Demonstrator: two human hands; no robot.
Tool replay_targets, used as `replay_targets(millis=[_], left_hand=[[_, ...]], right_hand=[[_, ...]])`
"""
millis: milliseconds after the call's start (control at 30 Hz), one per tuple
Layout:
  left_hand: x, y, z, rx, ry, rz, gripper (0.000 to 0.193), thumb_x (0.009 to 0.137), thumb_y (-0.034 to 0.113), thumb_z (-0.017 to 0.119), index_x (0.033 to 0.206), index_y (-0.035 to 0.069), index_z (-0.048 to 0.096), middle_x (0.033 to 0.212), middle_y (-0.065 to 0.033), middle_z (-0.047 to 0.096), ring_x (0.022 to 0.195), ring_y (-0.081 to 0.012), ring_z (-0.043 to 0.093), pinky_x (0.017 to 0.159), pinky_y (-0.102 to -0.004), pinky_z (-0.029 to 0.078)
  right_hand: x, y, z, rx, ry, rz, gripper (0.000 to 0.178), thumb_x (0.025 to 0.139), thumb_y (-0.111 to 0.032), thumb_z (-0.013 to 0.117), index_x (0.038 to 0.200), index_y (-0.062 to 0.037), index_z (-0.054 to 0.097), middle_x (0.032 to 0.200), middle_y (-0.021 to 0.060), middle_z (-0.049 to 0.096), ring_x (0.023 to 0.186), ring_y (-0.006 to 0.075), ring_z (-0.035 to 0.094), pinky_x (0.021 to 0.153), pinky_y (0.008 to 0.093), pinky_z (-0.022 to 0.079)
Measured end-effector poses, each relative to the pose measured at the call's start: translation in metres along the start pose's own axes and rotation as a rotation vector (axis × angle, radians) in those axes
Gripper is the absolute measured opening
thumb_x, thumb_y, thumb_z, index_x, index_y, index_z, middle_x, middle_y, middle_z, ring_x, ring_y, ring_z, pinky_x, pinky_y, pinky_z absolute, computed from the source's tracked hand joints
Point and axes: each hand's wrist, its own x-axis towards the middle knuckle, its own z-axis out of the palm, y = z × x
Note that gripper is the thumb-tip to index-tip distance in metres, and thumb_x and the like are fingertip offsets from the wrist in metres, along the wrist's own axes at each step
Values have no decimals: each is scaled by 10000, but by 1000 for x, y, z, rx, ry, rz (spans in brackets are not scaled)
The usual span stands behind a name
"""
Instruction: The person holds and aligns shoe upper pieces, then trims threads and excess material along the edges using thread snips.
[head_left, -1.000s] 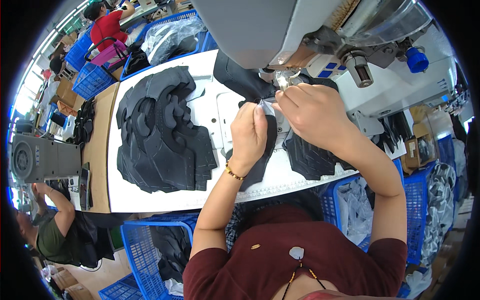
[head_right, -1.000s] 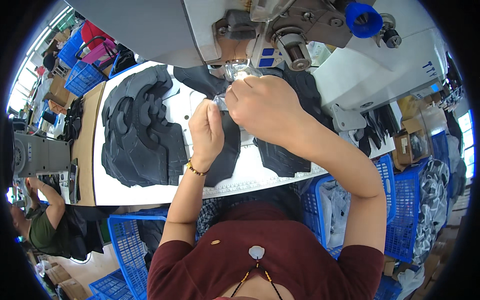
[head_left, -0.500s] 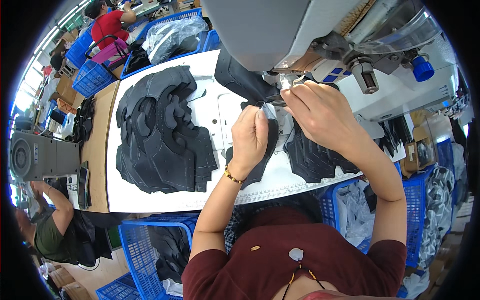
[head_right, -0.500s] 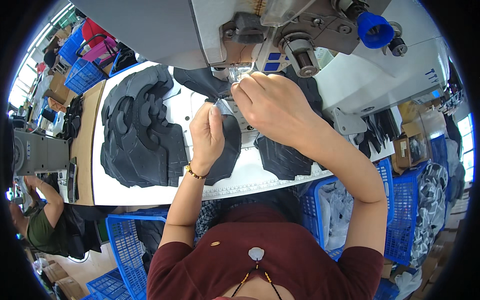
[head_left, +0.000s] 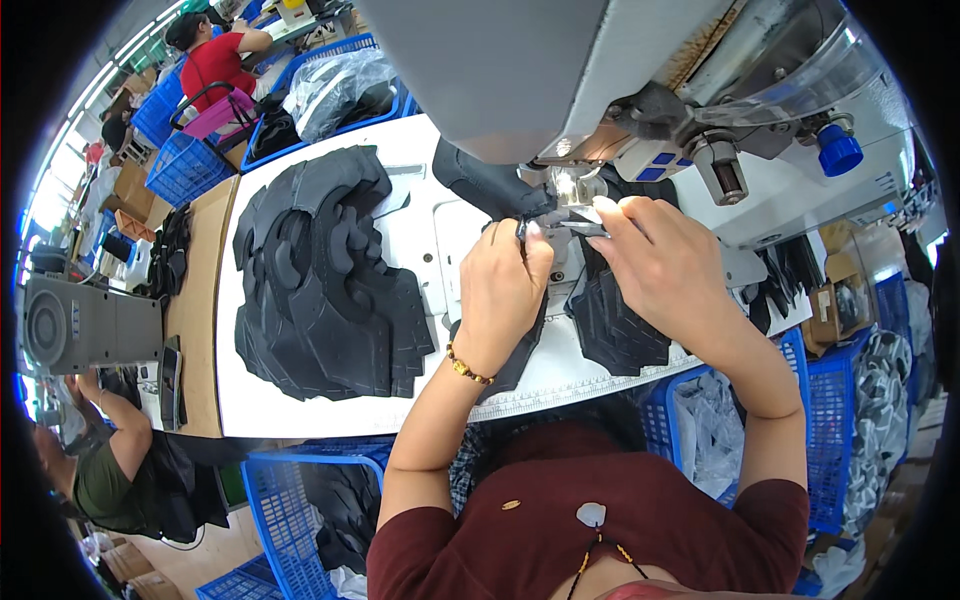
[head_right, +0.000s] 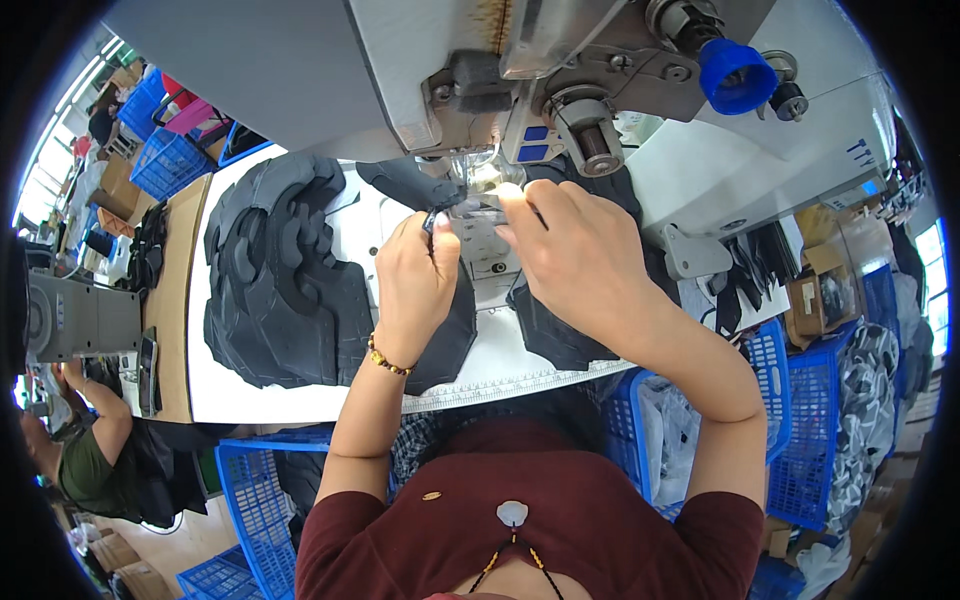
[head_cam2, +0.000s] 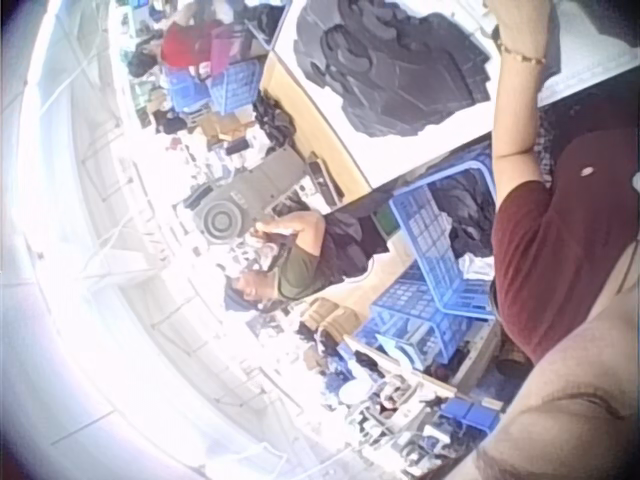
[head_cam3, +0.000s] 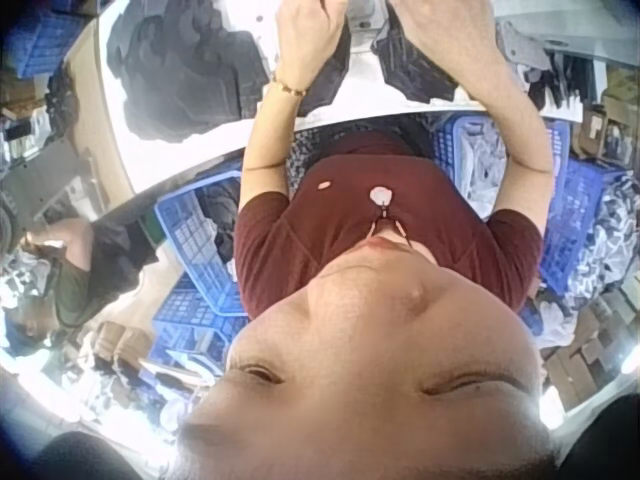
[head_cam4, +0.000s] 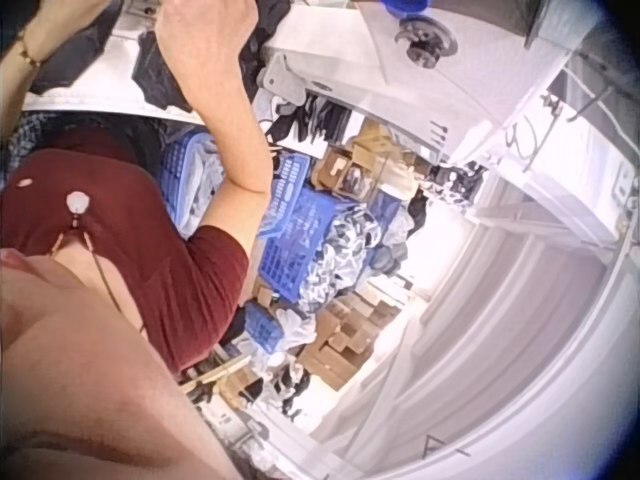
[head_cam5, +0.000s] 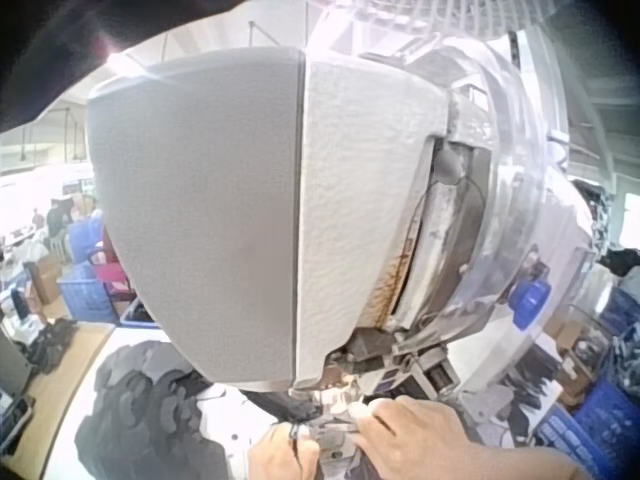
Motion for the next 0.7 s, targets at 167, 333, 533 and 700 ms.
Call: replay_targets(millis=[167,333,533,700], left_hand=[[-4,-1,2,-64,85,85,185,833,79,423,687,-34,436,610,-173,448,547,-328,448,507,-381,364],[-6,-2,5,-114,105,93,167,833,57,406,692,-28,435,600,-165,429,538,-329,434,498,-385,350],[-9,-2,5,-91,82,74,110,804,36,462,714,-24,439,633,-148,434,560,-311,451,506,-377,370],[-10,-3,6,-77,122,80,115,803,33,458,703,-20,435,624,-145,428,545,-307,442,492,-368,363]], right_hand=[[7,-3,8,-51,90,-127,197,669,-112,619,836,-22,568,675,2,438,595,105,479,464,231,377],[15,-5,18,-153,129,-223,151,635,-96,598,765,-20,579,644,-5,440,588,93,470,452,214,353],[18,-7,23,-159,120,-269,138,606,-89,580,726,-22,571,632,1,448,592,109,480,451,220,360],[19,-3,25,-113,8,-309,113,597,-85,567,695,-30,549,624,10,447,569,114,486,434,235,374]])
